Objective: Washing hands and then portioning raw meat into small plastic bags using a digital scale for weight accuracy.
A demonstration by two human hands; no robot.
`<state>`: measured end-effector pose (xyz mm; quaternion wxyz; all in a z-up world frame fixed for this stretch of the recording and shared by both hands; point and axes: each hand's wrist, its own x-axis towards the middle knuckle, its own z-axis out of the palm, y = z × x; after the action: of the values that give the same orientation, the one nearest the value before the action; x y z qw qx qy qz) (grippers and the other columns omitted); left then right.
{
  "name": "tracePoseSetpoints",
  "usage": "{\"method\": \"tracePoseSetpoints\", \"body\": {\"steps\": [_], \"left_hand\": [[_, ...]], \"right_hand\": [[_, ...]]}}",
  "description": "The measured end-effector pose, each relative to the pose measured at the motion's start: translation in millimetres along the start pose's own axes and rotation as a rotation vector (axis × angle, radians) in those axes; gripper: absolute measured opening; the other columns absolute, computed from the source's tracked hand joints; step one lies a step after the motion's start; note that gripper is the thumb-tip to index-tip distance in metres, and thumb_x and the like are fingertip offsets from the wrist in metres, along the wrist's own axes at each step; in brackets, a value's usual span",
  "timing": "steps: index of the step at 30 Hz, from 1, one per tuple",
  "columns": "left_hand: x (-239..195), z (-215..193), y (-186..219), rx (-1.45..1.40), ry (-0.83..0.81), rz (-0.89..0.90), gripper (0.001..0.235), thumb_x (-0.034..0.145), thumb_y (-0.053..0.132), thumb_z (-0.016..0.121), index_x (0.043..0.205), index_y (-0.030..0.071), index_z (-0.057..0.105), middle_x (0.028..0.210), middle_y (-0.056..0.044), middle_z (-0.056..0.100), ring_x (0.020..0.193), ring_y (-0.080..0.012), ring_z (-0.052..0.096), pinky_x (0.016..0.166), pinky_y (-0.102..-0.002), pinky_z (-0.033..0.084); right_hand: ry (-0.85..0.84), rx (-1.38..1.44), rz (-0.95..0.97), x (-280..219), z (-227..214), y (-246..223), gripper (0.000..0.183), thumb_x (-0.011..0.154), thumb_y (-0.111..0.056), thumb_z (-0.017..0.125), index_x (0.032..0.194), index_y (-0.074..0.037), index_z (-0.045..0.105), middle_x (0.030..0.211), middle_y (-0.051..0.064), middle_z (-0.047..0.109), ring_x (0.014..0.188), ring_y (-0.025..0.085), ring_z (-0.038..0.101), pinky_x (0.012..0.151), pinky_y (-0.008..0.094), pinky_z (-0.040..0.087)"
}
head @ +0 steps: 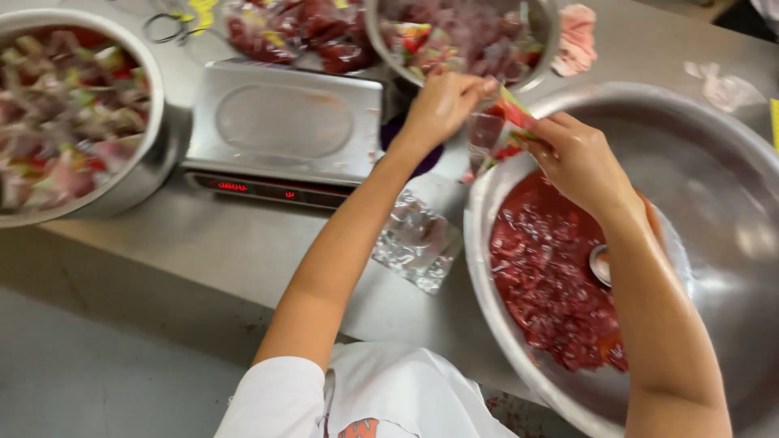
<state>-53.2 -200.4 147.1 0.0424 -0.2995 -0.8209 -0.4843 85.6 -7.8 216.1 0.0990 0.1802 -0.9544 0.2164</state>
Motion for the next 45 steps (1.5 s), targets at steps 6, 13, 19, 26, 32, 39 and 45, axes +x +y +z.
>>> {"method": "tracePoseSetpoints", "body": {"steps": [6,13,19,26,32,39,45], "left_hand": [[-48,-156,-43,0.207,0.294,-0.071,0.041,0.093,0.043,0.047,0.104,0.015,0.075,0.089,-0.009,0.077,0.082,-0.0308,0.071,0.069,-0.04,0.047],[-93,-206,-184,0.283,0.372,-0.167,0.034,0.098,0.032,0.048,0.112,0.012,0.072,0.097,-0.011,0.075,0.085,-0.0305,0.068,0.073,-0.039,0.049],[-103,-217,-214,0.213,0.114,-0.494,0.046,0.091,0.047,0.049,0.115,0.015,0.071,0.095,-0.012,0.075,0.1,-0.0313,0.068,0.082,-0.04,0.047],[-102,-237,-169,0.167,-0.133,-0.616,0.059,0.093,0.046,0.053,0.135,0.006,0.054,0.14,-0.014,0.054,0.123,-0.0302,0.057,0.099,-0.043,0.046],[-103,-235,-156,0.228,-0.149,-0.643,0.057,0.094,0.042,0.054,0.135,0.002,0.052,0.093,-0.012,0.075,0.056,-0.0185,0.068,0.069,-0.035,0.055],[-107,-227,-154,0.263,-0.122,-0.741,0.059,0.094,0.042,0.056,0.137,0.003,0.051,0.116,-0.014,0.069,0.061,-0.0217,0.069,0.062,-0.034,0.055],[-110,-226,-138,0.26,-0.065,-0.853,0.062,0.092,0.047,0.056,0.138,0.008,0.05,0.12,-0.009,0.067,0.066,-0.0225,0.071,0.067,-0.032,0.056]], "right_hand": [[0.033,0.05,-0.291,123,81,-80,0.016,0.094,0.001,0.064,0.11,0.001,0.068,0.087,0.012,0.061,0.073,0.028,0.058,0.066,0.039,0.043],[0.154,0.236,-0.232,186,219,-130,0.021,0.09,0.003,0.056,0.11,-0.003,0.059,0.095,0.011,0.053,0.078,0.03,0.055,0.071,0.039,0.044],[0.108,0.416,-0.051,185,261,-113,0.038,0.089,-0.005,0.065,0.125,-0.01,0.053,0.122,0.009,0.053,0.083,0.019,0.06,0.071,0.029,0.049],[-0.057,0.6,0.274,162,239,-120,0.082,0.09,-0.017,0.071,0.153,-0.021,0.018,0.137,0.018,0.046,0.079,0.016,0.061,0.053,0.027,0.049],[-0.125,0.651,0.281,159,230,-128,0.084,0.091,-0.024,0.072,0.153,-0.021,0.016,0.138,0.019,0.043,0.078,0.016,0.06,0.066,0.028,0.052],[-0.156,0.724,0.285,160,226,-121,0.084,0.09,-0.015,0.072,0.152,-0.021,0.017,0.139,0.019,0.041,0.074,0.016,0.063,0.066,0.028,0.052],[-0.17,0.722,0.274,162,221,-117,0.084,0.089,-0.016,0.073,0.153,-0.02,0.018,0.138,0.017,0.041,0.074,0.013,0.06,0.067,0.028,0.054]]}}
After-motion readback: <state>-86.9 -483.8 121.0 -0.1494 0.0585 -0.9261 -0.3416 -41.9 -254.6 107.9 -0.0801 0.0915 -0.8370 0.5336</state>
